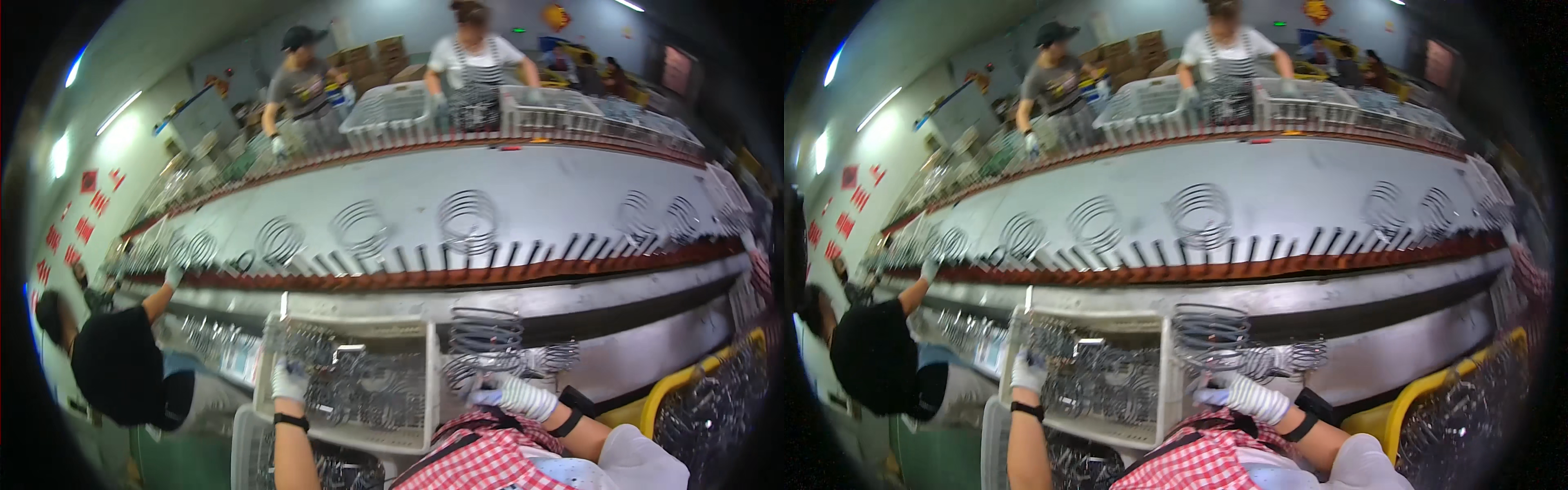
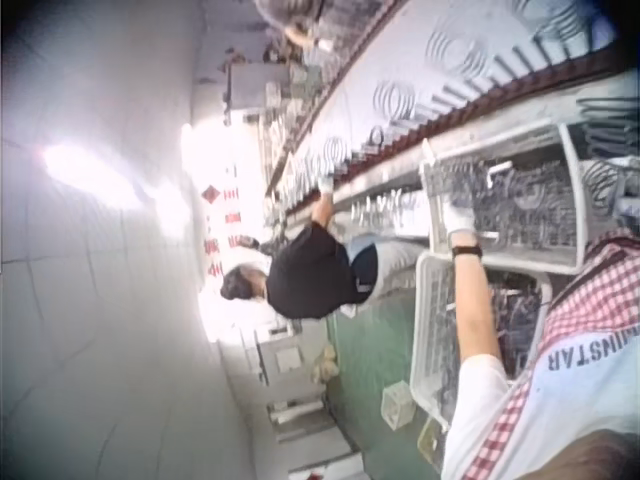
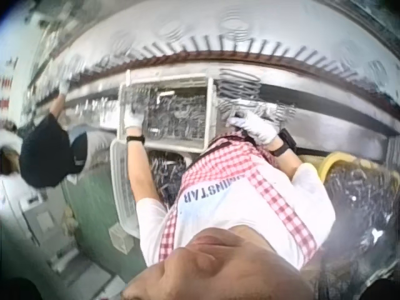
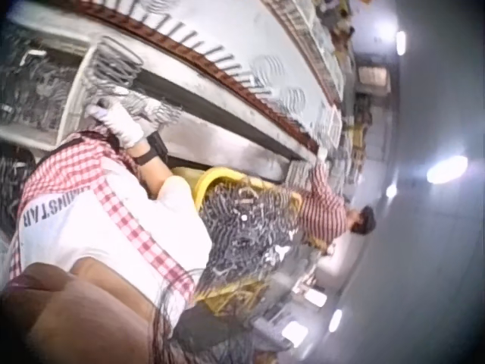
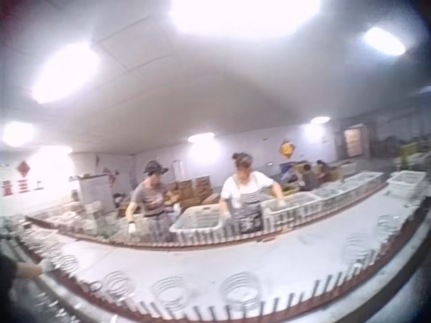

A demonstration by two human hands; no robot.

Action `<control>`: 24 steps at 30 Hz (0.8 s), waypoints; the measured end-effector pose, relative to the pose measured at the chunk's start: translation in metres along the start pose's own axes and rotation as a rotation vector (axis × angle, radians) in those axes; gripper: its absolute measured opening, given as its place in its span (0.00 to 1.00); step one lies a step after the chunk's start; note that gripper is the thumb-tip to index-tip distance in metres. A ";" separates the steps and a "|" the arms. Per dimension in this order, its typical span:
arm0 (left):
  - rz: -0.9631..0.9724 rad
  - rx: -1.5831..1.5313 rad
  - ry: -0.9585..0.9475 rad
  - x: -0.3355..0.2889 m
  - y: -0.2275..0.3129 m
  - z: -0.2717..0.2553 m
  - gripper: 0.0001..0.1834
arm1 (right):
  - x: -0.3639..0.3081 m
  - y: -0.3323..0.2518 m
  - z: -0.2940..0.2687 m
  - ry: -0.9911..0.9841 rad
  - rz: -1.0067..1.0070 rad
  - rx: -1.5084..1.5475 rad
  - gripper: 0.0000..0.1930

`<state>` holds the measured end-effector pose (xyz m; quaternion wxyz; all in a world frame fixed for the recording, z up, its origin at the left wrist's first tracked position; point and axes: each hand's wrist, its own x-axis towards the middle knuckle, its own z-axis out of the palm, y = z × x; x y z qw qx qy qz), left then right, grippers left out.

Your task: Inspecting and sorting metallic wire coil products from a basket and placing them into an assembly line tray.

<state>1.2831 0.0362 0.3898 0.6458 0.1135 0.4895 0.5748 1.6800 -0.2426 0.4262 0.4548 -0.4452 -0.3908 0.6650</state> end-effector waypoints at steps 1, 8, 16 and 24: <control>-0.044 0.018 -0.018 0.012 -0.003 0.000 0.05 | -0.002 0.013 -0.009 0.011 -0.026 -0.046 0.18; 0.128 0.358 -0.158 0.089 0.008 -0.070 0.05 | -0.013 0.007 -0.016 0.026 -0.209 -0.005 0.20; 0.275 0.407 -0.019 0.125 -0.019 -0.040 0.04 | -0.051 -0.036 -0.023 0.173 -0.011 0.158 0.20; 0.260 0.112 0.012 0.138 0.073 -0.140 0.10 | -0.039 -0.051 -0.005 0.102 0.006 0.011 0.24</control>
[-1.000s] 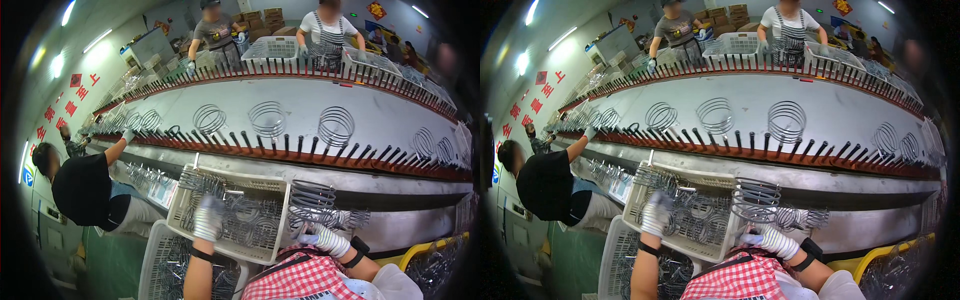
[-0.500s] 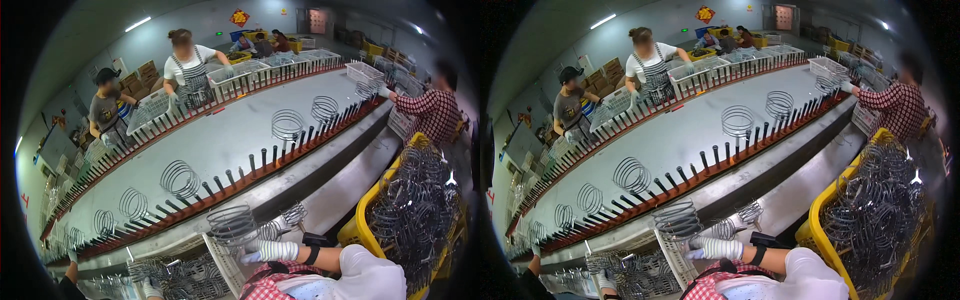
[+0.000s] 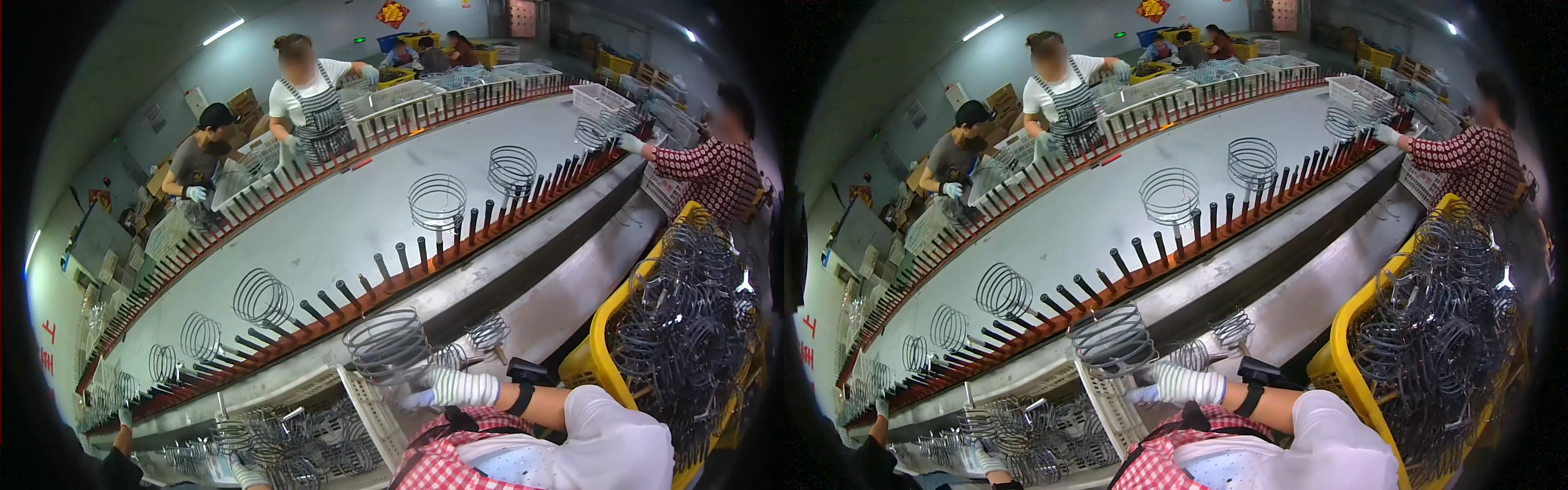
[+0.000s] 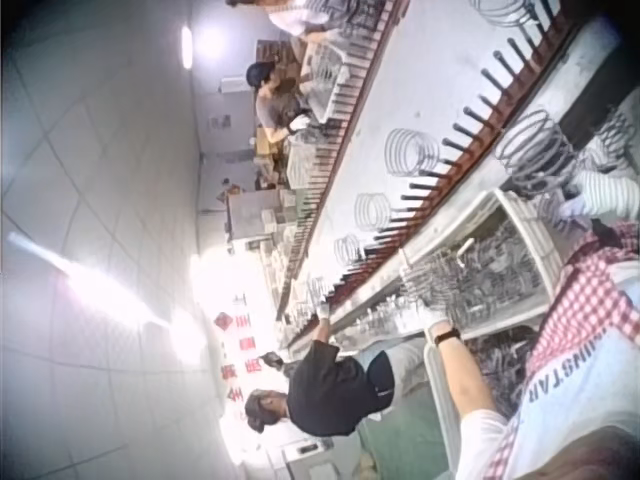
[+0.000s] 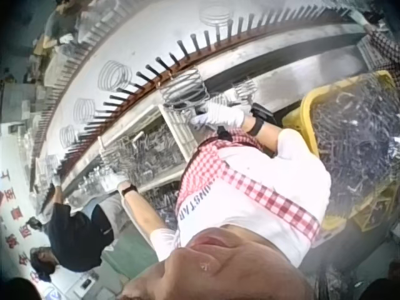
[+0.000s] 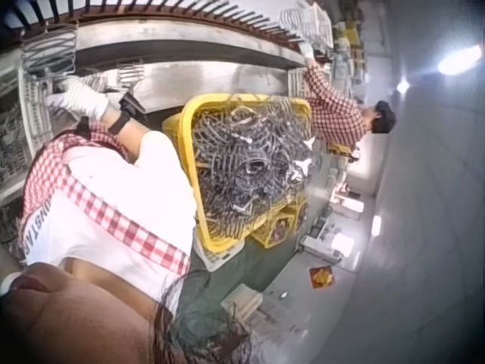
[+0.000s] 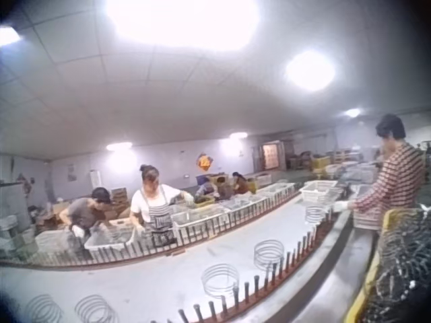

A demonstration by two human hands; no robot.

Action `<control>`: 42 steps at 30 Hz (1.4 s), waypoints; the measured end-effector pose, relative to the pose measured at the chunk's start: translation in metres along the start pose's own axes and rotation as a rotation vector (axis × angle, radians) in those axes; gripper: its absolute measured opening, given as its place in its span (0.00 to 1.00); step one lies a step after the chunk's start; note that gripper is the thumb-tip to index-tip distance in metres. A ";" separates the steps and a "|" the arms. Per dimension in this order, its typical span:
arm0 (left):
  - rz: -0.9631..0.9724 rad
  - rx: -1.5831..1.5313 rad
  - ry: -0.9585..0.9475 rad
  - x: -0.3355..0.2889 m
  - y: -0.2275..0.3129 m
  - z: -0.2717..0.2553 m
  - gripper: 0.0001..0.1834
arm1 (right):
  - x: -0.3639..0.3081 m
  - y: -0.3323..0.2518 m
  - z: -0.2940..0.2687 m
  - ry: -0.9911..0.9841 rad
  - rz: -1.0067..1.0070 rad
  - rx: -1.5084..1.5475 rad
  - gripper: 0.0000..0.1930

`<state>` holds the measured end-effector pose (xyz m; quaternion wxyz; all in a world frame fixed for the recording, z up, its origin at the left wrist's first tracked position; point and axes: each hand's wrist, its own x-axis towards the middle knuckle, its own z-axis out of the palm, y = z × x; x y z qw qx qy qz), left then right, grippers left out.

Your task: Inspecting and sorting metallic wire coil products from a basket and placing them into an assembly line tray.

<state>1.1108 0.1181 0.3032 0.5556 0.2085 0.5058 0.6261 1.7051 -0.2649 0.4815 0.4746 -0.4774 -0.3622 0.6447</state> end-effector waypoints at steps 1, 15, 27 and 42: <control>-0.094 -0.039 -0.065 -0.015 -0.029 0.035 0.10 | -0.002 -0.002 -0.005 0.106 0.008 -0.127 0.25; -0.025 -0.429 -0.085 -0.137 -0.022 0.083 0.09 | 0.016 0.015 0.005 0.070 -0.224 0.011 0.24; -0.341 -0.277 -0.368 -0.217 0.032 0.152 0.15 | 0.005 0.042 -0.023 0.283 -0.445 -0.628 0.14; -0.477 -0.577 -0.322 -0.310 0.020 0.114 0.12 | 0.011 0.008 -0.298 1.497 -0.693 -0.315 0.12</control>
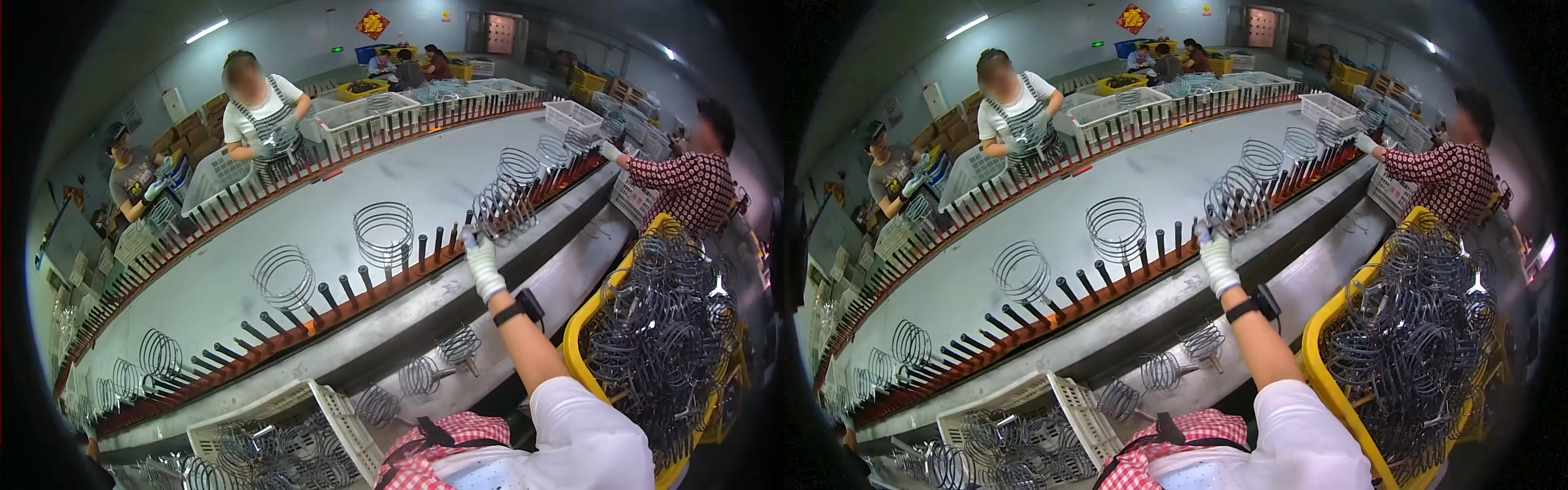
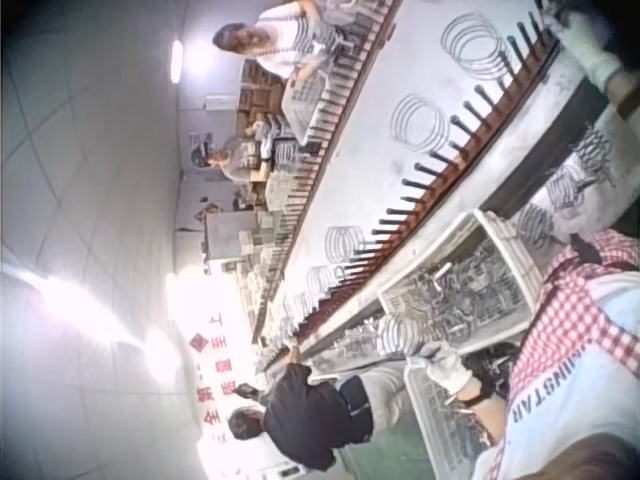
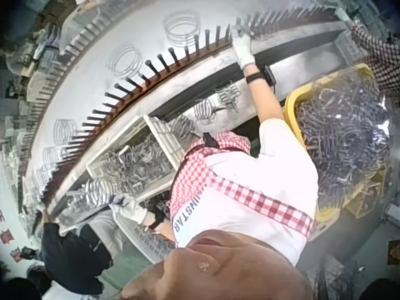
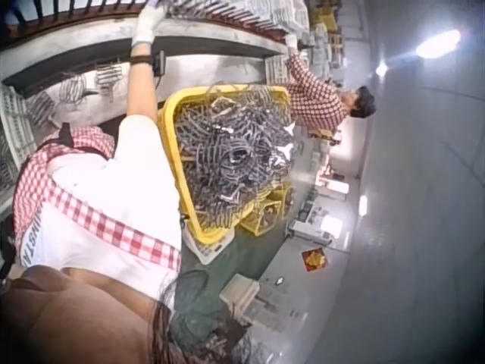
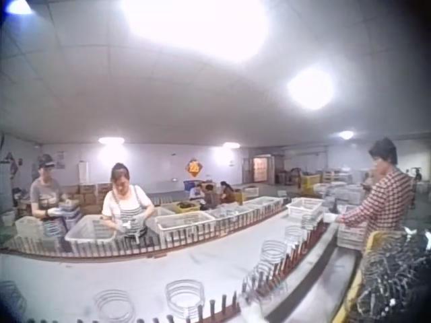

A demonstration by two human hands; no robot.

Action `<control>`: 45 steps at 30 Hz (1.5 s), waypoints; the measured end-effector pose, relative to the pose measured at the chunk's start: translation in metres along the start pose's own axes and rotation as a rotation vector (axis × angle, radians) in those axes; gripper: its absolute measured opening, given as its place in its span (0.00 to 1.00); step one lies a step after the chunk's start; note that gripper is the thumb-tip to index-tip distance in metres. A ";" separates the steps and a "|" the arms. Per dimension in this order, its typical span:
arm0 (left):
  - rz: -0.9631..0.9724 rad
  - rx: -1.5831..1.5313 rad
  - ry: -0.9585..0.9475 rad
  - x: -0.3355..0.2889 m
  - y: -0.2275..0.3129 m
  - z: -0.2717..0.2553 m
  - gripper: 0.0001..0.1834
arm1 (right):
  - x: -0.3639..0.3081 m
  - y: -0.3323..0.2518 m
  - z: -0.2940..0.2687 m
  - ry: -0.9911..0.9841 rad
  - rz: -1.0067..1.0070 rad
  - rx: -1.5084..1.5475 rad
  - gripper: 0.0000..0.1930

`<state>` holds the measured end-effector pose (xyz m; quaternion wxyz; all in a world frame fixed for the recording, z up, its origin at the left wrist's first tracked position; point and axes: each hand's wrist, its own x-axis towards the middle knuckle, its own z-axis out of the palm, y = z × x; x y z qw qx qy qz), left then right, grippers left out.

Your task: Inspecting and sorting metallic wire coil products from a basket and placing them into an assembly line tray.

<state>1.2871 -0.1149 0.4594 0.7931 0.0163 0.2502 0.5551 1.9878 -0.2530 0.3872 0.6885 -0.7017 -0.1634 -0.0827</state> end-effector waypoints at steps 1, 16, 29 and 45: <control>-0.001 -0.005 -0.003 -0.007 -0.014 0.019 0.12 | 0.023 0.017 0.003 0.025 -0.039 0.000 0.08; -0.029 -0.188 -0.019 -0.033 -0.024 0.011 0.12 | 0.020 0.004 0.077 -0.420 0.001 -0.449 0.15; 0.030 -0.094 0.021 0.004 0.005 0.011 0.07 | -0.067 -0.040 0.176 -0.620 -0.060 -0.536 0.17; 0.050 0.189 0.210 0.030 0.056 0.033 0.08 | -0.193 -0.055 0.322 -0.536 -0.187 -0.603 0.16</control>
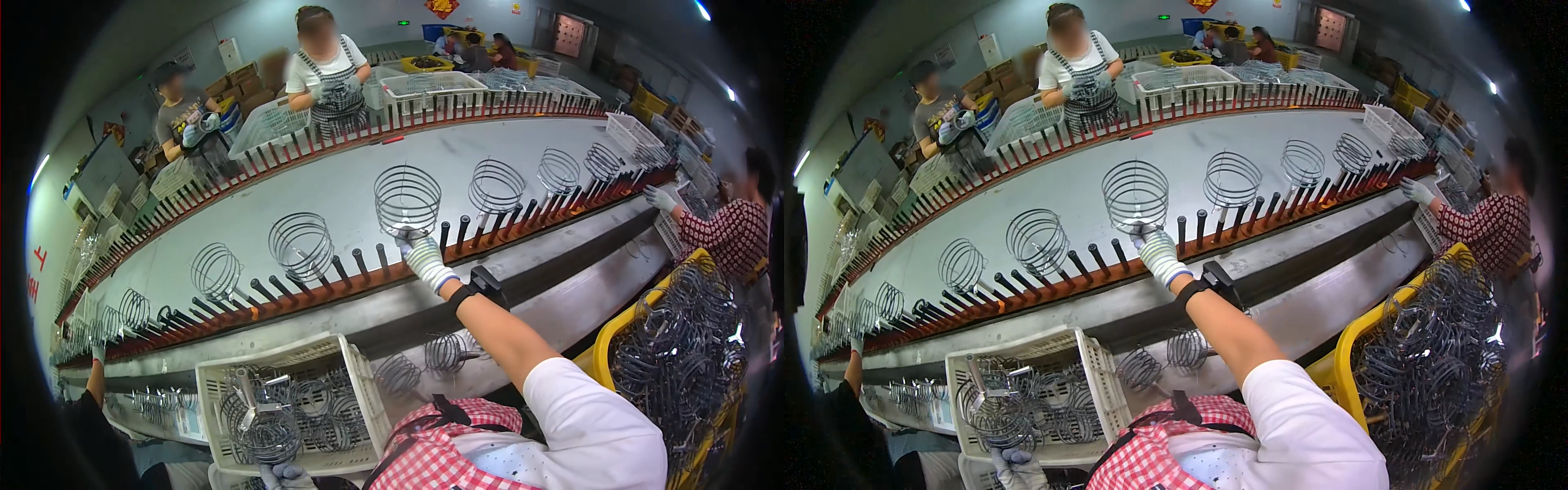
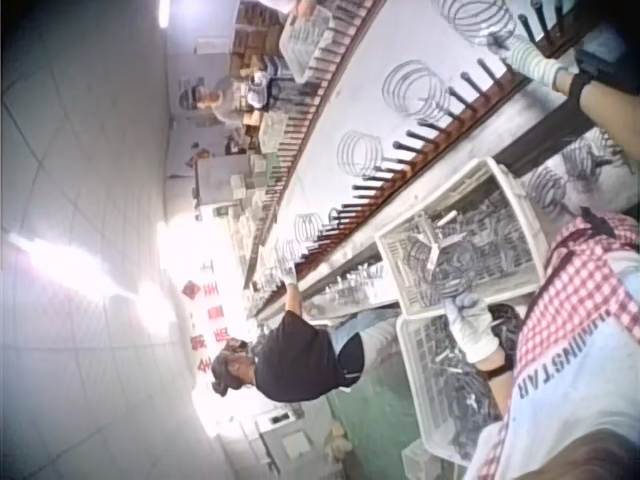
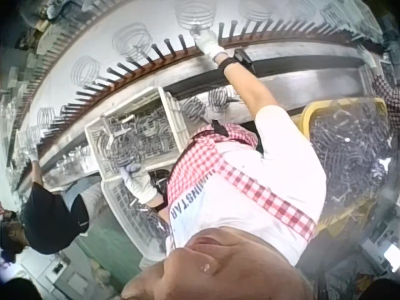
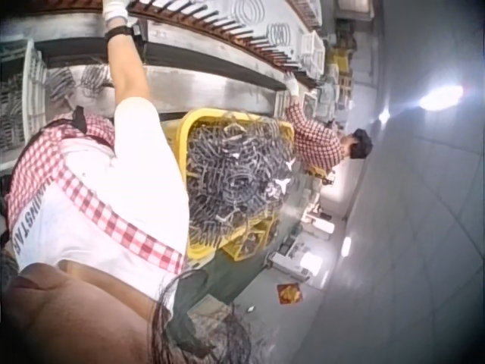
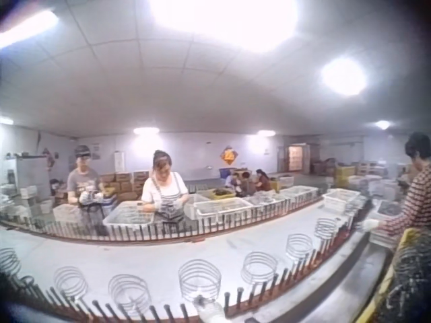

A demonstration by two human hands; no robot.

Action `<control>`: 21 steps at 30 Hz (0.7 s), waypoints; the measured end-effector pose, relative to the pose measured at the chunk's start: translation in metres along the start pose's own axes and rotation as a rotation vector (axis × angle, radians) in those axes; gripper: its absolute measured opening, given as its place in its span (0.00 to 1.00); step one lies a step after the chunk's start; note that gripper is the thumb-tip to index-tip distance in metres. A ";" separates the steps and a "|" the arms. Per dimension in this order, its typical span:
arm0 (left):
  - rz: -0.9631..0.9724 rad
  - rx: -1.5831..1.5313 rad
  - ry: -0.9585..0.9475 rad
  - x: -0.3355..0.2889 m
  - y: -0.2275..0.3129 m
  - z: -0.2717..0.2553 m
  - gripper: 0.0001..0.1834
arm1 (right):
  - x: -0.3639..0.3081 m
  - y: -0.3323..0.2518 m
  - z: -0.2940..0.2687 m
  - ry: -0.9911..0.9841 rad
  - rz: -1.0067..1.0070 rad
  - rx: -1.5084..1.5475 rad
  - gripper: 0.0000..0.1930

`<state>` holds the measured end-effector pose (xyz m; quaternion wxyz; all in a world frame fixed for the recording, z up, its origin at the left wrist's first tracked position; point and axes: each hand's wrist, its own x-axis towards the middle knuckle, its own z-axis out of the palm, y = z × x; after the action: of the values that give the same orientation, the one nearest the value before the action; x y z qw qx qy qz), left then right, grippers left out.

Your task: Inspecting and sorting metallic wire coil products from a basket and placing them into an assembly line tray.

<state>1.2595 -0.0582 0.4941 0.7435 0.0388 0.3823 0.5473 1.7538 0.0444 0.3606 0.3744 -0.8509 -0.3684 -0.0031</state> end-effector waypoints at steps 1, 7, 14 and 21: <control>0.007 0.007 -0.003 0.000 0.004 0.000 0.08 | -0.001 -0.009 0.002 -0.060 -0.035 -0.024 0.17; 0.087 0.101 -0.013 -0.007 0.039 -0.006 0.08 | -0.017 -0.073 0.029 -0.095 -0.054 0.039 0.17; 0.128 0.094 -0.126 -0.028 0.071 -0.019 0.08 | -0.035 -0.125 0.055 -0.148 -0.094 0.118 0.16; 0.226 0.084 -0.030 -0.038 0.090 -0.030 0.08 | -0.057 -0.182 0.077 -0.269 0.038 0.370 0.19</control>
<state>1.1669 -0.0655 0.5359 0.6806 0.1210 0.3868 0.6104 1.5769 0.1395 0.4053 0.4717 -0.7674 -0.3931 0.1848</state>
